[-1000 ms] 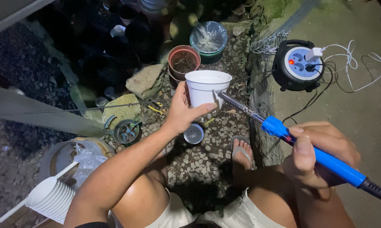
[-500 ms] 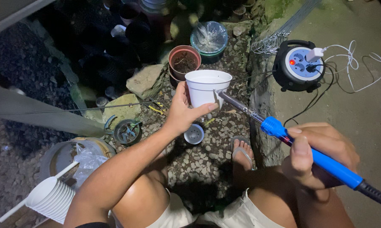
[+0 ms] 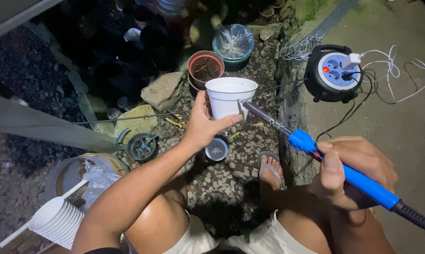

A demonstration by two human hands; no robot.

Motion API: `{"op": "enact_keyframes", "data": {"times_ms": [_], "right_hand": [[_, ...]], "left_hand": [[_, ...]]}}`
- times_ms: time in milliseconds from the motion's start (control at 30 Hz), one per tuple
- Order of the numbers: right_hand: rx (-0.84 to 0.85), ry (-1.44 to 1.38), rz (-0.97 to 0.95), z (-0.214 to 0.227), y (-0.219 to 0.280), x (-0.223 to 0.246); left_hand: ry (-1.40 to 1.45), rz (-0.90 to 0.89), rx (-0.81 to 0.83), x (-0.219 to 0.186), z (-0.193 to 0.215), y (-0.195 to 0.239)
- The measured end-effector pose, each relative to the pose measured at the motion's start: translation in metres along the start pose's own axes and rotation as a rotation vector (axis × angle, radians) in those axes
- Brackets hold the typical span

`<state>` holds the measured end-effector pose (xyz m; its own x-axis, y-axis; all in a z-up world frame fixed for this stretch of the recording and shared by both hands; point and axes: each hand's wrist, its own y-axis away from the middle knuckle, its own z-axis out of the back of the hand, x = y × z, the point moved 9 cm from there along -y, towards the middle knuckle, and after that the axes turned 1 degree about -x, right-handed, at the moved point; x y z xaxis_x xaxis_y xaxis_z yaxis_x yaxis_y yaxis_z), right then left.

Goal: The person uses a heated soldering iron to melt holes into the sides and bottoms of white plastic cups. They handle each cup one at a time, rotate it to create multiple holes, and place the finished cups into a cardboard box.

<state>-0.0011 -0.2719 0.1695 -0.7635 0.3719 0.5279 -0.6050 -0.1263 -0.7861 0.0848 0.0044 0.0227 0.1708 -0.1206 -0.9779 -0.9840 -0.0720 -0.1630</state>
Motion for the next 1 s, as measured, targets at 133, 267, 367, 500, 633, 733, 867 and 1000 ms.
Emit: {"op": "enact_keyframes", "data": {"times_ms": [133, 267, 367, 500, 633, 733, 867, 1000], "right_hand": [[-0.016, 0.009, 0.030, 0.001, 0.001, -0.001], [-0.024, 0.011, 0.028, 0.000, 0.002, -0.003], [-0.011, 0.038, 0.025, -0.001, 0.002, -0.003], [-0.011, 0.031, 0.016, -0.002, 0.001, -0.002], [-0.013, 0.013, 0.029, -0.002, -0.001, 0.000], [-0.004, 0.009, 0.020, -0.003, 0.000, -0.002], [-0.006, 0.002, 0.027, -0.001, 0.006, -0.007], [-0.161, -0.130, 0.004, 0.016, 0.021, -0.020]], "left_hand": [[0.014, -0.022, -0.003, -0.001, -0.001, -0.001], [0.031, -0.023, -0.004, 0.000, -0.001, -0.001], [0.010, -0.024, -0.005, 0.000, -0.001, -0.001], [0.015, -0.031, 0.002, -0.002, -0.001, 0.000], [0.020, -0.024, 0.001, -0.002, -0.002, 0.000], [-0.007, -0.015, 0.001, -0.001, 0.000, 0.000], [-0.034, -0.011, -0.009, 0.003, 0.002, -0.001], [0.116, 0.004, -0.025, 0.010, 0.006, -0.007]]}}
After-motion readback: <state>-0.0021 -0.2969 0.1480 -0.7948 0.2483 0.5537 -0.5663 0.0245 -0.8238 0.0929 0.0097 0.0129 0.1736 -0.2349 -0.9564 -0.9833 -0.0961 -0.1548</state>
